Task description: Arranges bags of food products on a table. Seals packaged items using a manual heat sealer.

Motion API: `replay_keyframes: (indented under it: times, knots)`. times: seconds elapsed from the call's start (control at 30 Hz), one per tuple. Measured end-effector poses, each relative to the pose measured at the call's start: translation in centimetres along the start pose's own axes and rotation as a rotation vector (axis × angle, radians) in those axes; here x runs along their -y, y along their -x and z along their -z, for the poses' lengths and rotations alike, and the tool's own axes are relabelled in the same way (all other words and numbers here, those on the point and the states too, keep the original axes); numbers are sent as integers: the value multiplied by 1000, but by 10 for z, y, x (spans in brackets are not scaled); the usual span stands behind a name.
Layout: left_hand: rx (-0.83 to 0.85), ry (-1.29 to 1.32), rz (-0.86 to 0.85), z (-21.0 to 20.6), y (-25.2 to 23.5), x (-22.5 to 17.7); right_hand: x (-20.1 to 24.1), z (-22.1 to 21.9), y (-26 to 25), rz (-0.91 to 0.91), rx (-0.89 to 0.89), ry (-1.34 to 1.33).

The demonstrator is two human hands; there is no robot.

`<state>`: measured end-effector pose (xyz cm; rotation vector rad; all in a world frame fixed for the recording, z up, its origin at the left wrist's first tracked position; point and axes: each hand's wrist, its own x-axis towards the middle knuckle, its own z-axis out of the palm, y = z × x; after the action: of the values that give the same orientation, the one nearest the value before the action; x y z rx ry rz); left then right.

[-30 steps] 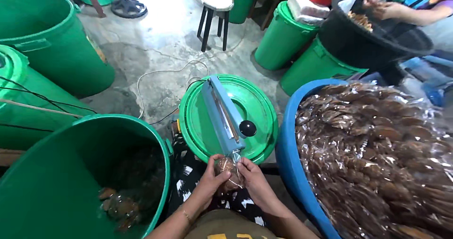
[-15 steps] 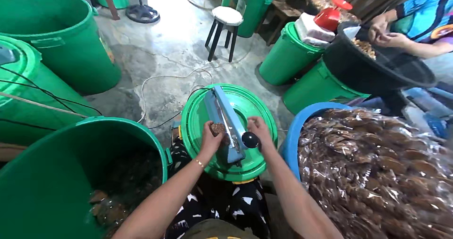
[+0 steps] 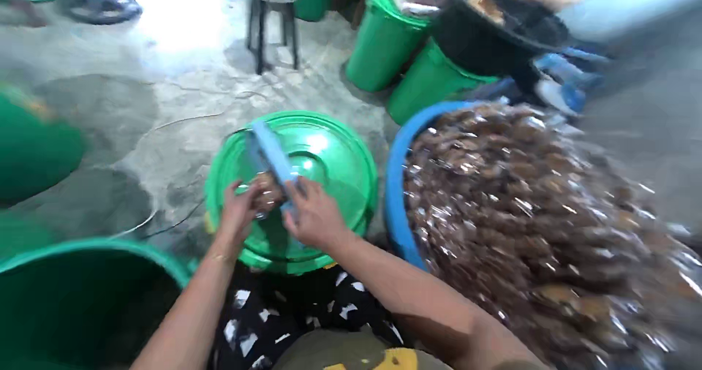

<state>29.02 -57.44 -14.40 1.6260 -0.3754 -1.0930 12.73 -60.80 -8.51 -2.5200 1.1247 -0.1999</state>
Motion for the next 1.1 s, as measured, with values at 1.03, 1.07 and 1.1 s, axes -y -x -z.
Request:
replay_keyframes:
  times: [1.03,1.07,1.1]
  knots:
    - [133,-112,-358,-13,35,-15,-40,41,35,523,-495,-180]
    - [136,61,-299,-12,42,-12,-61,55,46,412,-498,-166]
    - [159,231,-243,-8,46,-9,-91,67,53,270,-487,-100]
